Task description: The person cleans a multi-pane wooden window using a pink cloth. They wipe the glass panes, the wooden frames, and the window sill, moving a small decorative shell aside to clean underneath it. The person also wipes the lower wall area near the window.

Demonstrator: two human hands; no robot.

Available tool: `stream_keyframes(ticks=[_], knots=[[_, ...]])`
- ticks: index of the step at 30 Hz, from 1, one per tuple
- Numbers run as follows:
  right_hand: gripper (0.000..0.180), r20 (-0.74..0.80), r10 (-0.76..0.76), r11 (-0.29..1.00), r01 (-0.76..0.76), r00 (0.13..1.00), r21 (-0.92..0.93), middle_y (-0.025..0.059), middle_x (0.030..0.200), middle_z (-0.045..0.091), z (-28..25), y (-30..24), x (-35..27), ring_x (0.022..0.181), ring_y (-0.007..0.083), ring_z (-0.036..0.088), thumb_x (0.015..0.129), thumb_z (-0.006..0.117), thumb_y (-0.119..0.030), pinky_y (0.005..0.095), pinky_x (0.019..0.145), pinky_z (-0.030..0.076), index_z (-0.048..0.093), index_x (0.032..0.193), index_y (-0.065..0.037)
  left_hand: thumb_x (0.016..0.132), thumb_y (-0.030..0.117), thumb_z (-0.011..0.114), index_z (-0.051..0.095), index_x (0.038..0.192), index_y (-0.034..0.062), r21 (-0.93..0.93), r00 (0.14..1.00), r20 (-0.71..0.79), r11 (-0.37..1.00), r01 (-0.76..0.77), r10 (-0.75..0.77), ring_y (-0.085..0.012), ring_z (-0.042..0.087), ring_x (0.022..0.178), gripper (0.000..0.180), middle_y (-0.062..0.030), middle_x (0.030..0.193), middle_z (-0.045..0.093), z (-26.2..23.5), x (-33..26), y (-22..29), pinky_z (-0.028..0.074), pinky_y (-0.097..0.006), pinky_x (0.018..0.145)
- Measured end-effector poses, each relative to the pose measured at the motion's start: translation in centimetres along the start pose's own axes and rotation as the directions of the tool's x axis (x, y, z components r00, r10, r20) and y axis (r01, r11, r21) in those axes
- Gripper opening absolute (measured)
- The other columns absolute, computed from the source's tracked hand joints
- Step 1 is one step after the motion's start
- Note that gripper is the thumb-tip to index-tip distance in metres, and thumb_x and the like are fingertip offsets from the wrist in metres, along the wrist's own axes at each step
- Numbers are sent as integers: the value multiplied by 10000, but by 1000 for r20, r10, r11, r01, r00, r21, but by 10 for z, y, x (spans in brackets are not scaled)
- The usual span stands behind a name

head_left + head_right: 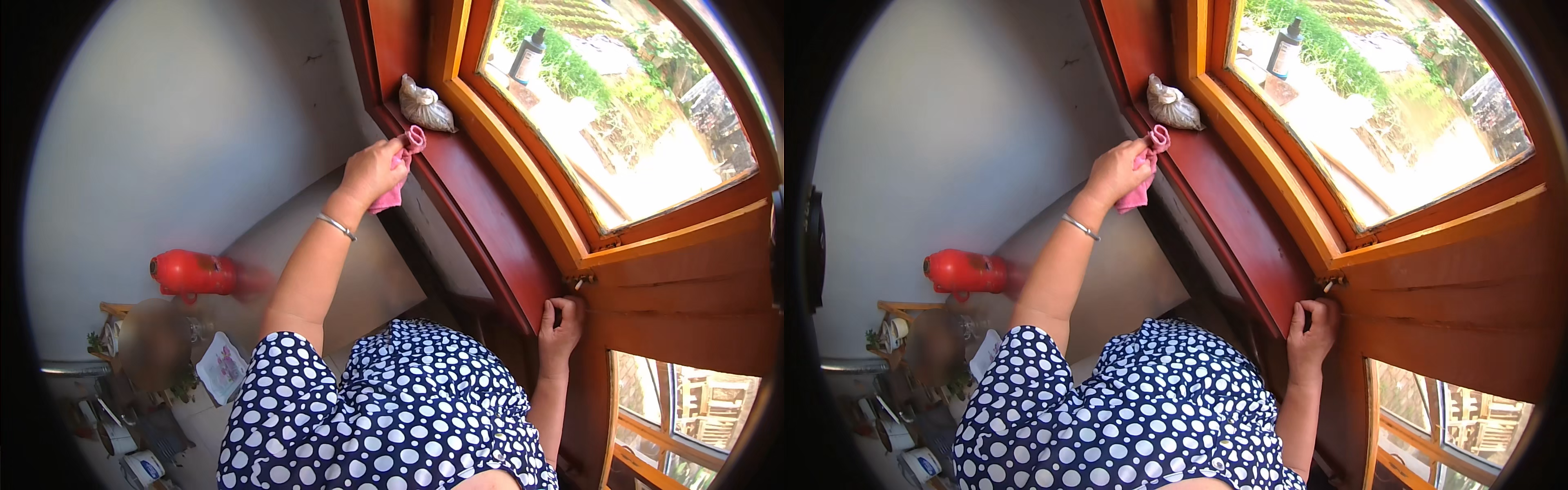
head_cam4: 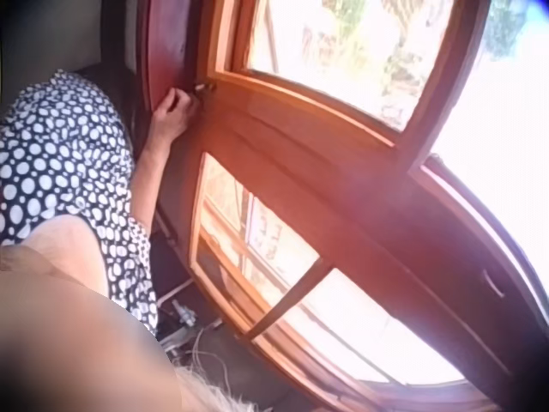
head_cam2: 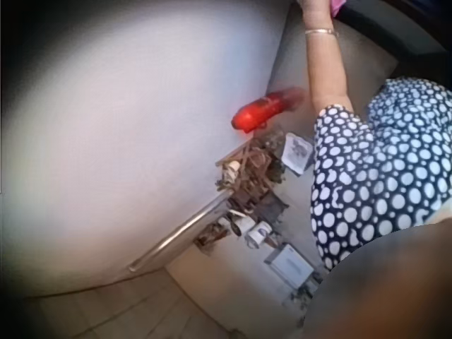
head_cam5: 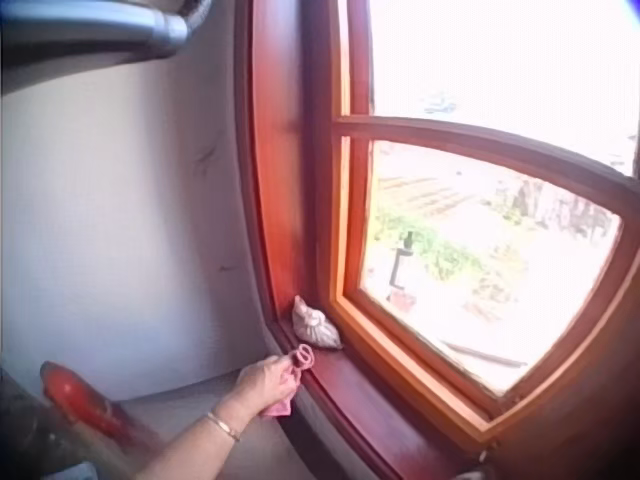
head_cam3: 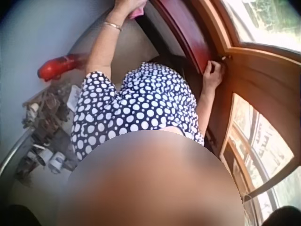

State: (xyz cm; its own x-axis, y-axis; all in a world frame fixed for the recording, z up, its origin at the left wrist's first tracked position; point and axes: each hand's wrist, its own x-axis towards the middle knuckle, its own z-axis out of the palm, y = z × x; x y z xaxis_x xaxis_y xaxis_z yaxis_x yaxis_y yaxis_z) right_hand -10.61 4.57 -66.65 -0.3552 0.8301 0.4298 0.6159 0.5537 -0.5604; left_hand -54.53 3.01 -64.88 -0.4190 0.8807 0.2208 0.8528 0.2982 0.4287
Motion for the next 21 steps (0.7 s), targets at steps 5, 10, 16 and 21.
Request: stream_keyframes(ticks=[5, 10, 16, 21], knots=[[122, 17, -27, 1000, 27, 999, 5, 140, 949, 578, -3, -1, 1, 912, 340, 573, 888, 707, -98, 416, 820, 470, 605, 939, -54, 815, 206, 713, 636, 1106, 136, 303, 937, -276, 944, -127, 215, -323, 636, 899, 309, -99, 949, 580, 29, -18, -5, 551, -457, 787], [129, 15, -17, 1000, 17, 1000, -1, 143, 958, 581, -4, -4, 2, 923, 343, 576, 892, 709, -102, 412, 828, 476, 604, 943, -48, 830, 215, 711, 645, 1083, 156, 422, 935, -321, 907, -5, 154, -303, 635, 910, 268, -91, 958, 581, 34, 6, -19, 552, -448, 783], [126, 7, -4, 1000, 4, 1000, -12, 152, 957, 581, -4, -7, 3, 921, 347, 580, 895, 704, -97, 413, 832, 479, 598, 933, -40, 865, 261, 701, 665, 1080, 185, 498, 947, -306, 864, 74, 95, -296, 651, 946, 231, -87, 1004, 623, 22, 39, -49, 549, -444, 793], [132, 13, 21, 1000, -21, 1000, -22, 155, 951, 580, -4, -7, 2, 919, 349, 581, 893, 704, -92, 415, 832, 478, 591, 930, -34, 861, 245, 701, 679, 1073, 192, 495, 973, -226, 866, 73, 47, -302, 661, 980, 219, -89, 1030, 631, 10, 49, -56, 552, -452, 823]])
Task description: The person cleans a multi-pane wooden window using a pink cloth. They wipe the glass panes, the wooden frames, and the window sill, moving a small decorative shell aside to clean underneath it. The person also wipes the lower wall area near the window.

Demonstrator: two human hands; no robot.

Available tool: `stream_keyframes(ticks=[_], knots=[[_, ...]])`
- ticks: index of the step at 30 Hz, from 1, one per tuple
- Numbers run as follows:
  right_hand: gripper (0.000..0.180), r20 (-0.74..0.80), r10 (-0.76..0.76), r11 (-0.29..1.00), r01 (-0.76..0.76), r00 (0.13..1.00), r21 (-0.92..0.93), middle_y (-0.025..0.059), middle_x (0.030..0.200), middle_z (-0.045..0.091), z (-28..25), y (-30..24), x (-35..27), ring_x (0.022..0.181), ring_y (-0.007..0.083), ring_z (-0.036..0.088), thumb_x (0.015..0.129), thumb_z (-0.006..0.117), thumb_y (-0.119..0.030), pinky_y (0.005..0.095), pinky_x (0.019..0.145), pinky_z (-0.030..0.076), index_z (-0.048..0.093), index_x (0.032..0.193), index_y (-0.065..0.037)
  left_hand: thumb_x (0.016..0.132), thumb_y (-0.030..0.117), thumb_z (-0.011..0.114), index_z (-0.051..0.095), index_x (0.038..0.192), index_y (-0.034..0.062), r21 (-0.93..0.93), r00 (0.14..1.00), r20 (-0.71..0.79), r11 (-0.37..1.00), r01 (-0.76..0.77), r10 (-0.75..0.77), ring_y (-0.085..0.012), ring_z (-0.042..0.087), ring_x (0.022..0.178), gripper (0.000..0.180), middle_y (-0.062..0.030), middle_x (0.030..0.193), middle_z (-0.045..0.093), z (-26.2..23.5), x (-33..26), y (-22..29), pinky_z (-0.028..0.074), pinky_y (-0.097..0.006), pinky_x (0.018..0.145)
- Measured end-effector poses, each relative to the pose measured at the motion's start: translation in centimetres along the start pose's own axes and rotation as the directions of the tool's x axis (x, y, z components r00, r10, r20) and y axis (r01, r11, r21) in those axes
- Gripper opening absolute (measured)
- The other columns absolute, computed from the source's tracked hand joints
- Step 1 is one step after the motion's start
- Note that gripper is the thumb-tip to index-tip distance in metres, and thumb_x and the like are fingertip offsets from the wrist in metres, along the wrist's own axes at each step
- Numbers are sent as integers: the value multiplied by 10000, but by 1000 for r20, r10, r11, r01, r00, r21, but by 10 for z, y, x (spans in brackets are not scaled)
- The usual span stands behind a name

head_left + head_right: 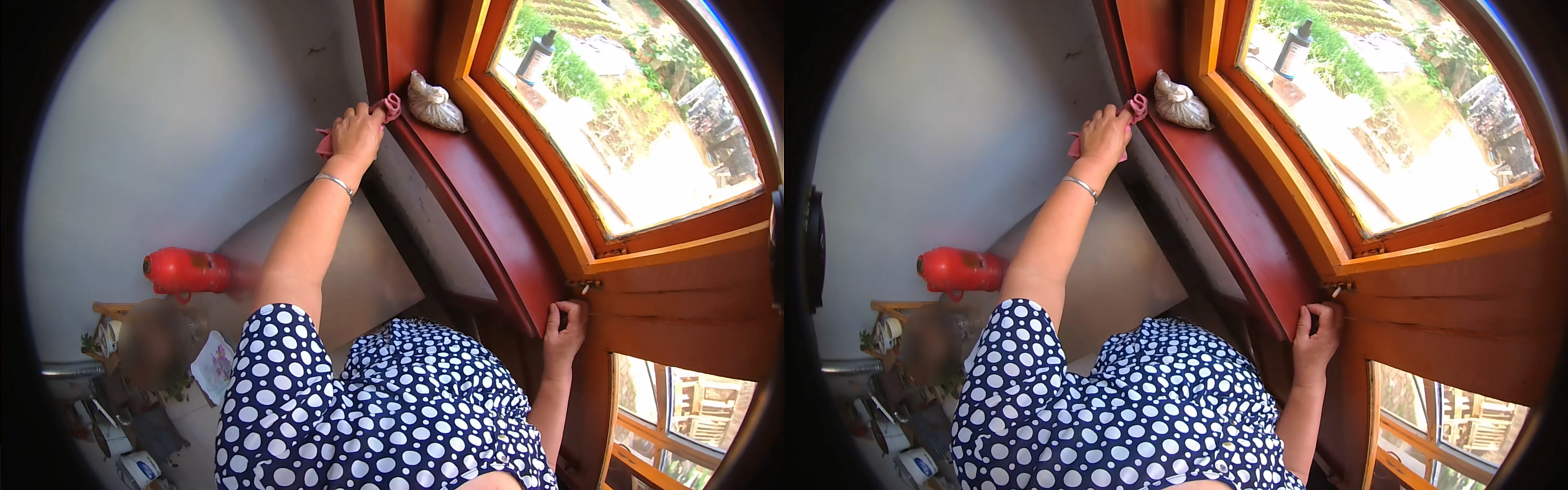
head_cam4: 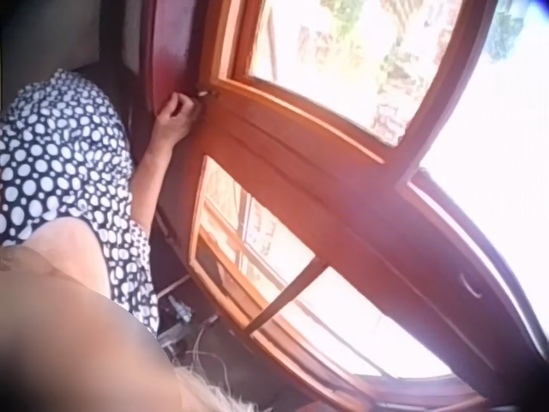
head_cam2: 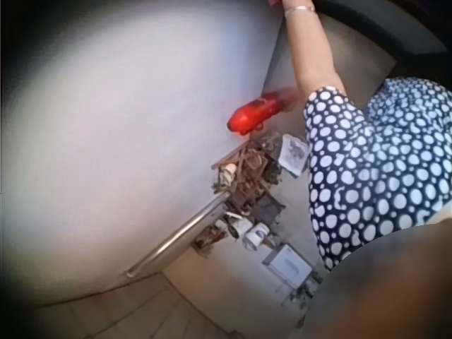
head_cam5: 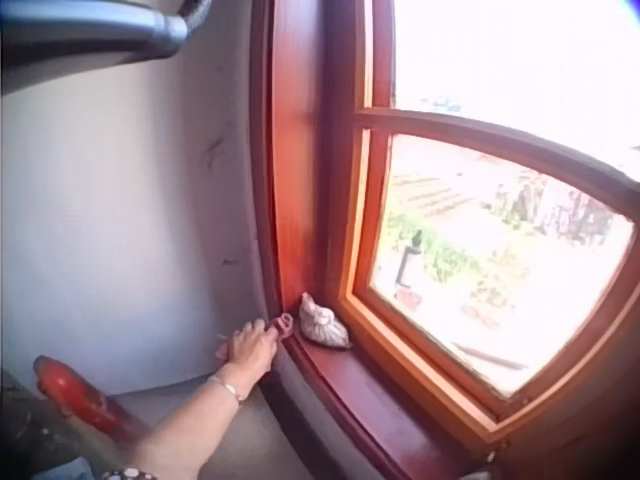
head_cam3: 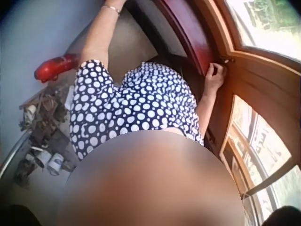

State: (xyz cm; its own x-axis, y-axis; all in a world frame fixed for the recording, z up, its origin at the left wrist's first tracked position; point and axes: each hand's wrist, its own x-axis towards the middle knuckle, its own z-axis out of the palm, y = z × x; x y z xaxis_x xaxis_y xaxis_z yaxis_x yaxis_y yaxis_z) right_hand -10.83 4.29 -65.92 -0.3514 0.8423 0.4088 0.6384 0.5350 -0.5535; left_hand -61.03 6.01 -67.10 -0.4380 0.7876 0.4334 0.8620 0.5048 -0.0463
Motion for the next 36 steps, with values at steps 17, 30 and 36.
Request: stream_keyframes(ticks=[17, 30, 36], knots=[[138, -6, -13, 1000, 13, 1000, -11, 153, 944, 585, 3, 6, 1, 911, 353, 582, 909, 690, -115, 421, 825, 472, 583, 934, -32, 816, 243, 643, 657, 1253, 171, -617, 915, 384, 772, 154, 125, -363, 695, 952, 444, -221, 1039, 712, -27, 11, 1, 539, -402, 847], [132, 2, -13, 1000, 13, 1000, -19, 157, 958, 587, 3, 8, -1, 925, 352, 582, 910, 691, -115, 419, 836, 473, 591, 937, -32, 848, 217, 645, 661, 1256, 178, -817, 934, 167, 574, -49, 317, -307, 691, 964, 409, -89, 1075, 702, -71, -103, 78, 563, -400, 822], [131, -5, 18, 1000, -18, 1000, -14, 155, 959, 586, 1, 1, 0, 927, 347, 581, 903, 697, -111, 417, 842, 474, 593, 929, -35, 864, 174, 639, 664, 1236, 164, -700, 988, -100, 714, 12, -115, -312, 679, 945, 373, -92, 1006, 678, -67, -35, 27, 559, -409, 816]])
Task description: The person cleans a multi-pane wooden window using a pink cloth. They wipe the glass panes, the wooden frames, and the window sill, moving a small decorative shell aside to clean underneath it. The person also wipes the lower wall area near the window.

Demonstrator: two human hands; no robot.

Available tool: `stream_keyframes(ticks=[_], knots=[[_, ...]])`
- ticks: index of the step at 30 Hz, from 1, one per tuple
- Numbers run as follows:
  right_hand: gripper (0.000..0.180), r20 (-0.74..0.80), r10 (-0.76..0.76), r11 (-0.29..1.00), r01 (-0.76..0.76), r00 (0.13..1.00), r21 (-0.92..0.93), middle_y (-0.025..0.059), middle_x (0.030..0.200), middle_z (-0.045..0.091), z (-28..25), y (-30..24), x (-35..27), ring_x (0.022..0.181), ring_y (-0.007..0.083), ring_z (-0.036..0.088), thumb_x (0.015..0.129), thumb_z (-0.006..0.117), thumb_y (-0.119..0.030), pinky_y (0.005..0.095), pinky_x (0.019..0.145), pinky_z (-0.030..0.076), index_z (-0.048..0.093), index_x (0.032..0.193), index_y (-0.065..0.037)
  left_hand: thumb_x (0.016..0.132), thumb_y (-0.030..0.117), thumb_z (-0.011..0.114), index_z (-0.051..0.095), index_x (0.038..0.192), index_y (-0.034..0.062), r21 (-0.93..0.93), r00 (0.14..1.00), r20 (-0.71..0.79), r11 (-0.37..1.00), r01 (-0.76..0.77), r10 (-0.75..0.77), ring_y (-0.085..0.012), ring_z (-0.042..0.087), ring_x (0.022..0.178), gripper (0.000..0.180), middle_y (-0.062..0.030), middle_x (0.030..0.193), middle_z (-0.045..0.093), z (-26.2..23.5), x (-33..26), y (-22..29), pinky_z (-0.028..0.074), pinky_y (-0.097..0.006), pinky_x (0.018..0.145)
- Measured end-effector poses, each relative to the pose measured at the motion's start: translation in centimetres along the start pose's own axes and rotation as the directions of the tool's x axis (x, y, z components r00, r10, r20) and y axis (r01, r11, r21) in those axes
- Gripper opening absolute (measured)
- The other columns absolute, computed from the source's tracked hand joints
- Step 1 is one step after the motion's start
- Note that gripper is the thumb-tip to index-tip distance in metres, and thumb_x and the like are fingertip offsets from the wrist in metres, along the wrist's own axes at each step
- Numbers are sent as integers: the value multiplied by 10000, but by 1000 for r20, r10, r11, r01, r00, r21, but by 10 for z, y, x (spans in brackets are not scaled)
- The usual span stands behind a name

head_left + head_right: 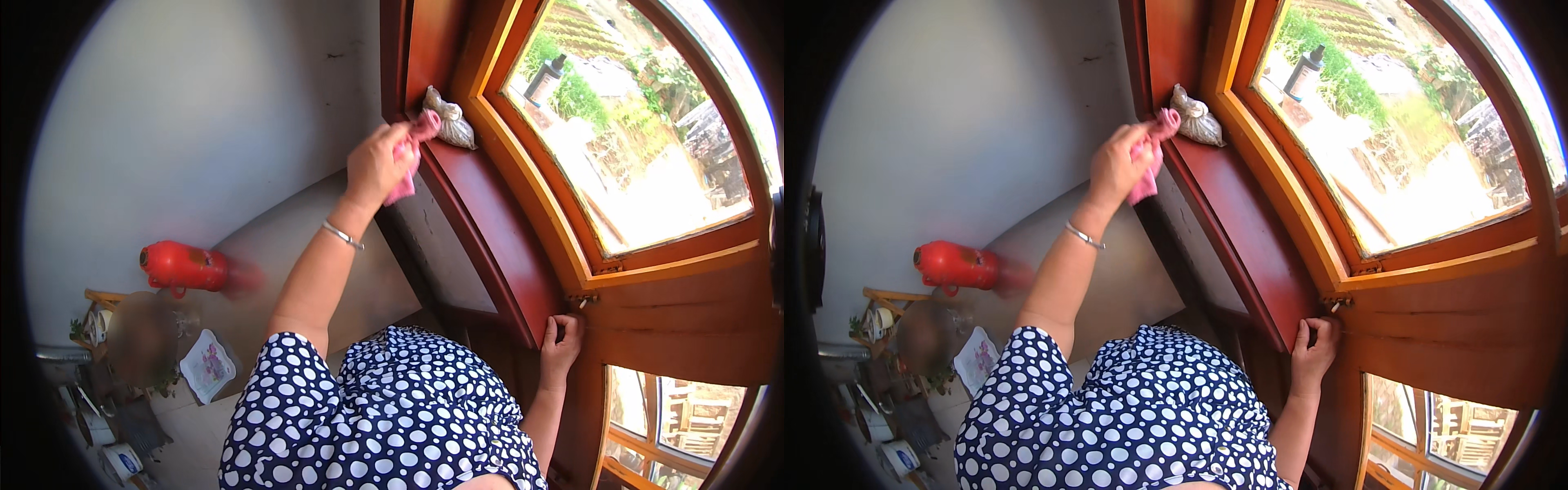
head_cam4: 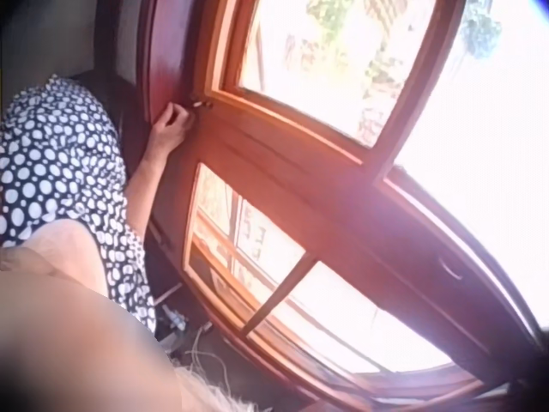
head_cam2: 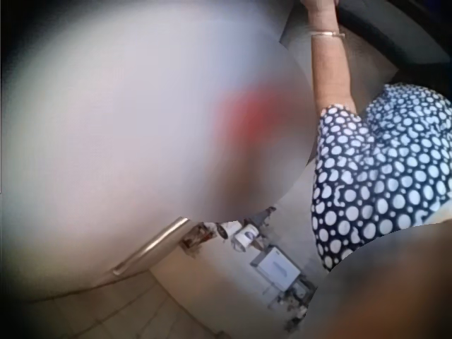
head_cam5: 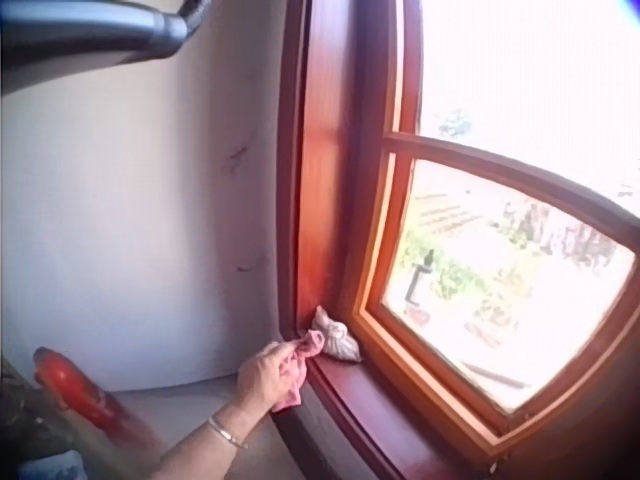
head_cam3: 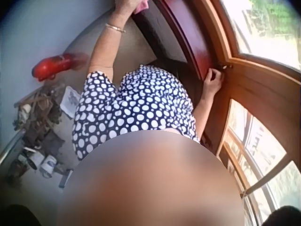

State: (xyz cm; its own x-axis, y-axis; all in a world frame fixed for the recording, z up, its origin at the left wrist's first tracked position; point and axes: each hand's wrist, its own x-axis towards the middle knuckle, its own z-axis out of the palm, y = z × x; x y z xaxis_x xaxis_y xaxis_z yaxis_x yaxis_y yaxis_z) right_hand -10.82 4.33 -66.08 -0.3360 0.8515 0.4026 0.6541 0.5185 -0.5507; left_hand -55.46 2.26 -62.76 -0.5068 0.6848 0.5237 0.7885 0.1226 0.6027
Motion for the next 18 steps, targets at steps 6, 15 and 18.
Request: stream_keyframes(ticks=[6, 15, 18], knots=[[135, 2, -3, 1000, 3, 1000, -23, 156, 959, 582, 1, 3, 1, 923, 347, 578, 892, 705, -97, 418, 842, 472, 590, 928, -36, 894, 228, 606, 662, 1188, 197, 420, 996, 74, 907, 9, -44, -335, 684, 929, 301, -94, 1000, 674, 33, 39, -46, 573, -462, 814], [139, 11, 38, 999, -38, 999, -26, 148, 945, 578, 1, -1, -1, 906, 341, 576, 897, 706, -98, 413, 834, 474, 585, 924, -36, 861, 210, 654, 641, 1094, 165, 567, 953, 292, 787, -243, 84, -331, 689, 907, 237, -92, 982, 665, 28, 61, -60, 585, -474, 794], [139, 5, 36, 999, -36, 999, -29, 147, 949, 580, 2, -1, -1, 910, 339, 578, 900, 707, -104, 410, 837, 475, 589, 930, -37, 861, 206, 643, 634, 1101, 152, 553, 959, 279, 809, -200, 46, -333, 689, 904, 247, -113, 974, 671, 33, 62, -57, 575, -473, 806]])
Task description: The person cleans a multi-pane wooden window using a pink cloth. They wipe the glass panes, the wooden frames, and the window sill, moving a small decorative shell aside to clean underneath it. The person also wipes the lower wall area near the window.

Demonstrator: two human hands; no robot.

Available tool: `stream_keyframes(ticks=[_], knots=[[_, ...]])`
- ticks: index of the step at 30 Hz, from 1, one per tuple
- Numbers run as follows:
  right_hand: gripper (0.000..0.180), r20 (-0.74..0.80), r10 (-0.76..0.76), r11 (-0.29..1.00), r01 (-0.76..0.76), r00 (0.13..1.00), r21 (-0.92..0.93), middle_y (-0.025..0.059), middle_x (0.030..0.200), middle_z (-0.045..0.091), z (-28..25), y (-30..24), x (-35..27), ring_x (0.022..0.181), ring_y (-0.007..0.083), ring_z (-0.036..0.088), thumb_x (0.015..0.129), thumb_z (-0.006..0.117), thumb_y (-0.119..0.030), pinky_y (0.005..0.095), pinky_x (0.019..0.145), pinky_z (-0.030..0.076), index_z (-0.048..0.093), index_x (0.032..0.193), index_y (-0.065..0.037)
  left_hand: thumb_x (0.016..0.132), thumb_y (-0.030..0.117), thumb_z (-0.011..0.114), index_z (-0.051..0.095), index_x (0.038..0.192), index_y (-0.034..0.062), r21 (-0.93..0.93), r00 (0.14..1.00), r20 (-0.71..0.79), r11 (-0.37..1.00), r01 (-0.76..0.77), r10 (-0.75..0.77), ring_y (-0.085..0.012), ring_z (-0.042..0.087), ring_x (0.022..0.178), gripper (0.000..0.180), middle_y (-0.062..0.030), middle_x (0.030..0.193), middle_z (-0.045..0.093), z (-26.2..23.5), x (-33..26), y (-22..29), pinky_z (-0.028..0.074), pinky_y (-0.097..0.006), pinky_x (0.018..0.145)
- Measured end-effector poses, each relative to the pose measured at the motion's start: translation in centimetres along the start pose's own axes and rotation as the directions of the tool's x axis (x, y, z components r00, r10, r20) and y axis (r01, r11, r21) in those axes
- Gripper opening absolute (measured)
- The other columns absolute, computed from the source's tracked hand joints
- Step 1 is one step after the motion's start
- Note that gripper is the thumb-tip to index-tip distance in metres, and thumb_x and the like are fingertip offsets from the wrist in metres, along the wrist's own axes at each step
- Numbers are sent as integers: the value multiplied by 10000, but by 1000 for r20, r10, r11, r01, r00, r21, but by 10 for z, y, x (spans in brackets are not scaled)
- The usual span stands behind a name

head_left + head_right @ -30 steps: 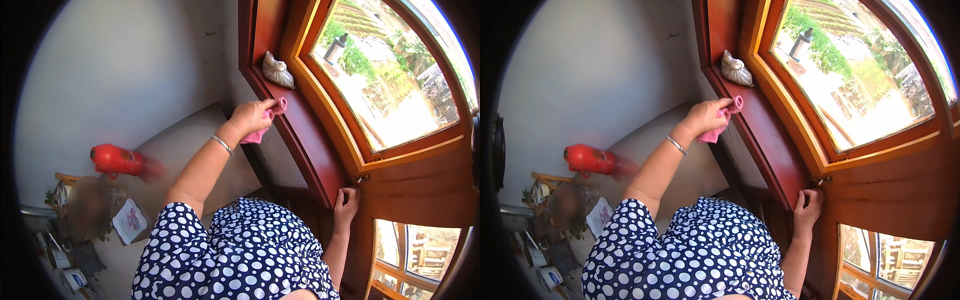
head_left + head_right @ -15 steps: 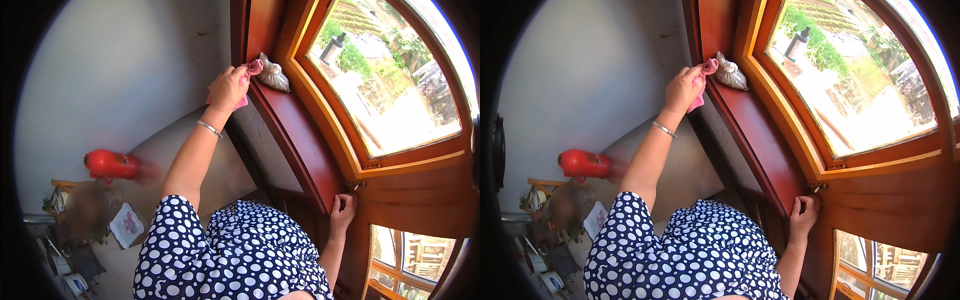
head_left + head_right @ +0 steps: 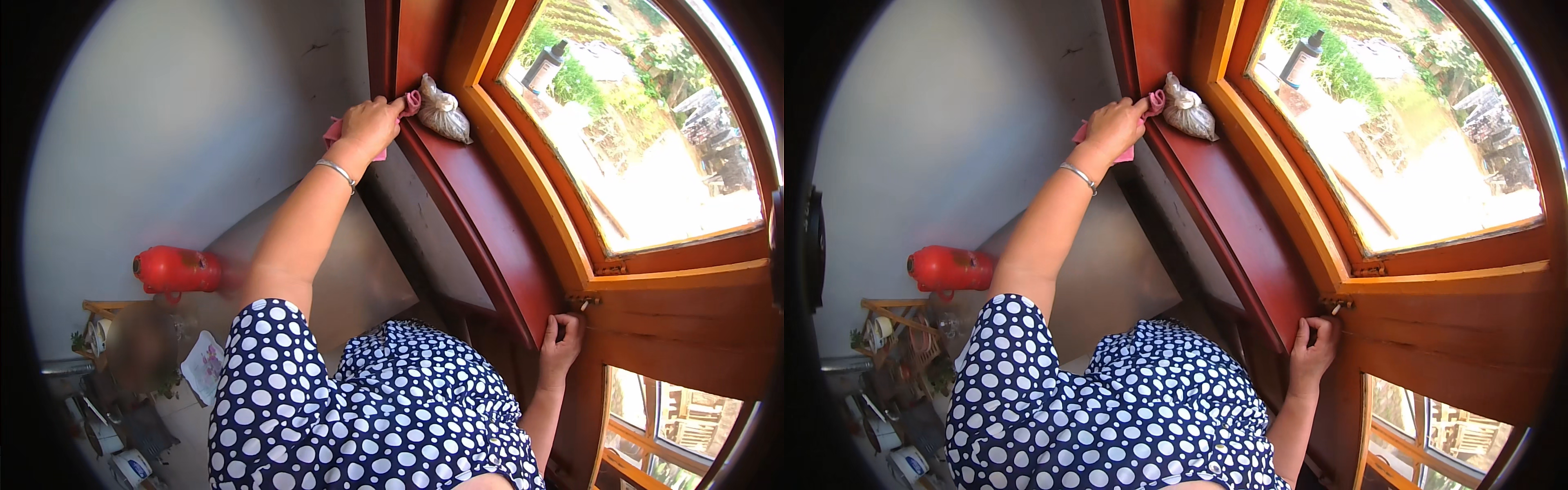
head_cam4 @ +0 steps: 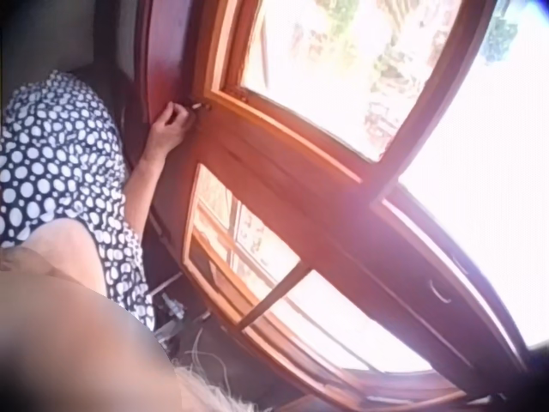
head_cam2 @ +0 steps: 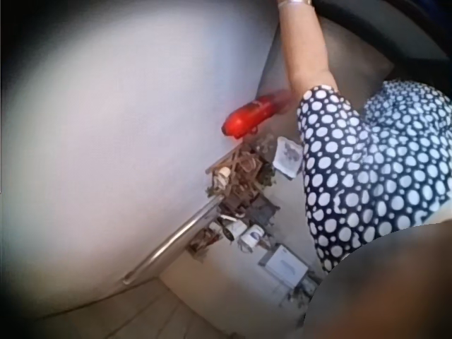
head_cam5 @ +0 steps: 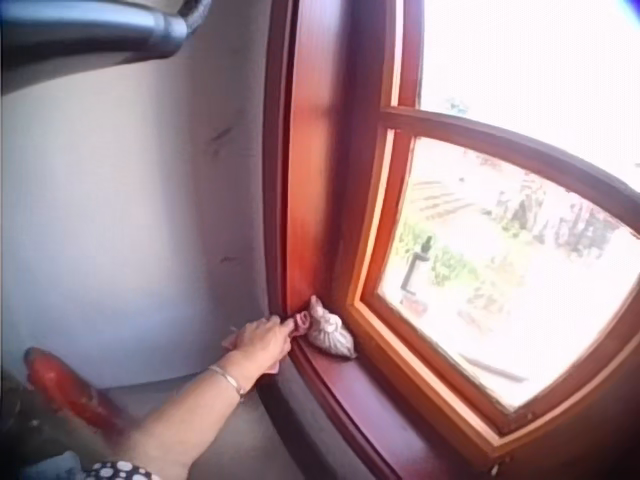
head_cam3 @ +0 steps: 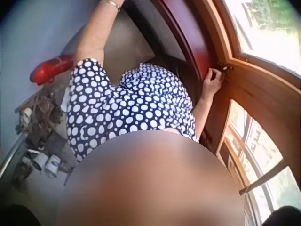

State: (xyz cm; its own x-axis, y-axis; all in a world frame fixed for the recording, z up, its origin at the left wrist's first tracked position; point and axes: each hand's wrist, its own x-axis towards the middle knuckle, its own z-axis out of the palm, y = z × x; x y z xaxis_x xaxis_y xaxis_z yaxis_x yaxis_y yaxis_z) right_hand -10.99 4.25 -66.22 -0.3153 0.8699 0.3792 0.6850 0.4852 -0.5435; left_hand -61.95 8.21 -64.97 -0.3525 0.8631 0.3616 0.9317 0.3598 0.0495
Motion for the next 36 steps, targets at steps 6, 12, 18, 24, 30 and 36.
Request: stream_keyframes(ticks=[6, 12, 18, 24, 30, 36], knots=[[140, -30, -38, 999, 39, 999, 13, 153, 979, 583, -1, 4, -3, 947, 343, 578, 900, 711, -118, 413, 861, 475, 600, 943, -43, 845, 218, 638, 621, 1117, 119, -104, 983, -87, 983, 150, -160, -364, 692, 939, 290, -128, 1008, 702, 5, -13, 24, 567, -497, 810], [145, -28, -28, 999, 28, 999, 22, 154, 990, 580, 1, 2, -1, 957, 346, 576, 898, 713, -122, 417, 866, 473, 602, 947, -43, 837, 209, 619, 617, 1166, 109, -253, 951, -102, 932, 258, -291, -370, 690, 890, 344, -149, 994, 709, 24, -34, 26, 573, -494, 766], [146, 0, -3, 999, 3, 1000, 49, 156, 984, 578, 0, 5, 0, 953, 345, 575, 894, 715, -115, 413, 866, 472, 600, 943, -40, 867, 203, 654, 604, 1250, 146, -407, 832, -457, 906, 118, -313, -344, 692, 923, 391, -113, 1051, 710, 29, -44, 6, 576, -462, 765], [149, 3, 8, 1000, -8, 1000, 28, 156, 981, 577, -2, 2, 1, 948, 341, 573, 892, 718, -113, 404, 871, 468, 596, 935, -39, 853, 187, 693, 620, 1232, 170, -163, 877, -466, 986, 42, -114, -296, 668, 840, 386, -60, 904, 643, 15, -20, 3, 582, -440, 705], [142, 23, 28, 1000, -29, 999, 9, 153, 974, 577, -3, -1, 1, 948, 338, 573, 903, 709, -112, 406, 870, 467, 592, 938, -40, 880, 198, 661, 678, 1168, 169, -141, 900, -425, 989, 37, -94, -316, 672, 829, 290, -62, 891, 653, 47, -25, -9, 579, -446, 707], [133, 5, 11, 1000, -11, 1000, -4, 148, 956, 582, -2, -2, -1, 921, 338, 580, 901, 705, -96, 406, 849, 475, 591, 943, -43, 881, 222, 644, 669, 1159, 170, -234, 977, -155, 967, 104, -143, -359, 689, 902, 284, -116, 982, 710, 28, -22, -6, 575, -470, 761]])
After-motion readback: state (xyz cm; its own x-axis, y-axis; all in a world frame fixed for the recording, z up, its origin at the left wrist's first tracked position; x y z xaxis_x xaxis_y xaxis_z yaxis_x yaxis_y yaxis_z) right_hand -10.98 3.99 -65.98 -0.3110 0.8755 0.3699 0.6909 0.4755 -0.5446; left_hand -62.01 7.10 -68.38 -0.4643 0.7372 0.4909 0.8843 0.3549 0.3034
